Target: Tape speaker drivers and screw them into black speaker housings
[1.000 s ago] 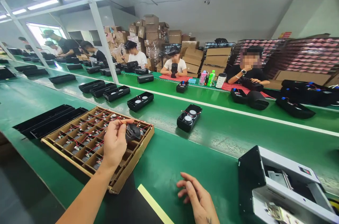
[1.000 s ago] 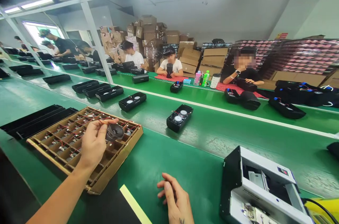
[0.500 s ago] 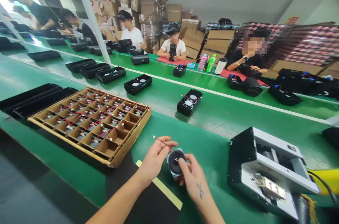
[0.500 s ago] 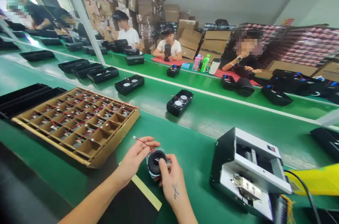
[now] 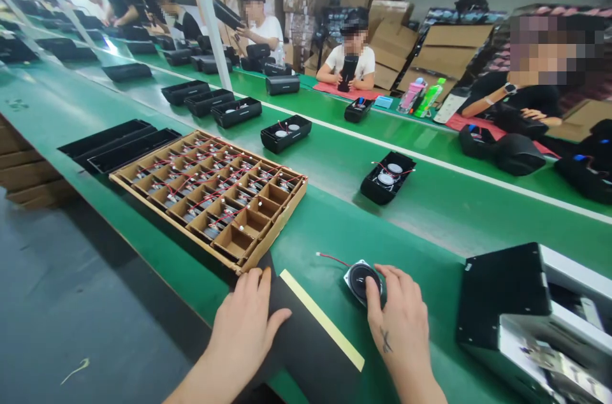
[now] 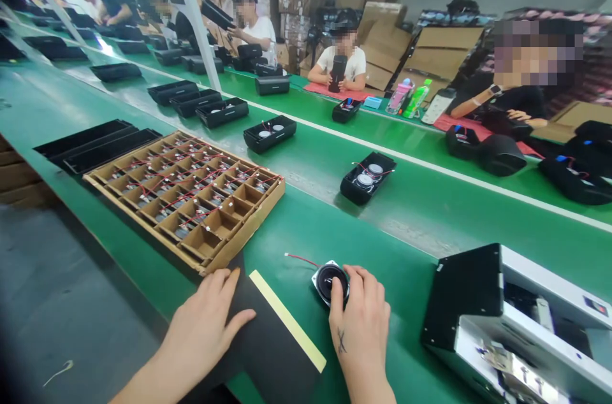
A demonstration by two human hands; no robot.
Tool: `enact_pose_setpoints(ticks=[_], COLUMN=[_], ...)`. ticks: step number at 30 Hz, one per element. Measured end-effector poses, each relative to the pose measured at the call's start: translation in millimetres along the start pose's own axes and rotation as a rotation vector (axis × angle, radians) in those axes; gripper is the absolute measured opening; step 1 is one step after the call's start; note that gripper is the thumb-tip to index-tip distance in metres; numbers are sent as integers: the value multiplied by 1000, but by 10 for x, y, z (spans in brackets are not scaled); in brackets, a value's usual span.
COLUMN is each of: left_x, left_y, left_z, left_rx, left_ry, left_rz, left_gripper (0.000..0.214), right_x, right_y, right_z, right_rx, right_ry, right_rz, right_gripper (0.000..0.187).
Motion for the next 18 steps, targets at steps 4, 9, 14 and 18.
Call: enact_pose_setpoints(ticks=[4,9,14,18], left_x=[1,40,33,9], left_y=[-46,-119,-286,-383], left_z=[-108,-51,62,133], left_rx=[-14,-287,-564,-726], left_ry=[-7,62,181,209], left_rz=[-5,-115,-157,-160], left_gripper=[39,11,16,19], right_x=[-153,-355,-338,-329], right_y=[567,1212,1308,1277], right_z=[-9,-253,-269,-211], right_rx=[105,335,435,501], right_ry=[28,210,207,188], right_rz=[220,421,408,356], right_gripper=[25,17,17,14])
Point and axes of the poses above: each hand's wrist, its own x-axis towards the middle knuckle, its own z-axis out of the back of the hand, y = z × x, the point moved 9 cm from there along x, towards the middle knuckle, and after that the axes turned 6 degrees about -y, right-handed, at the moved point
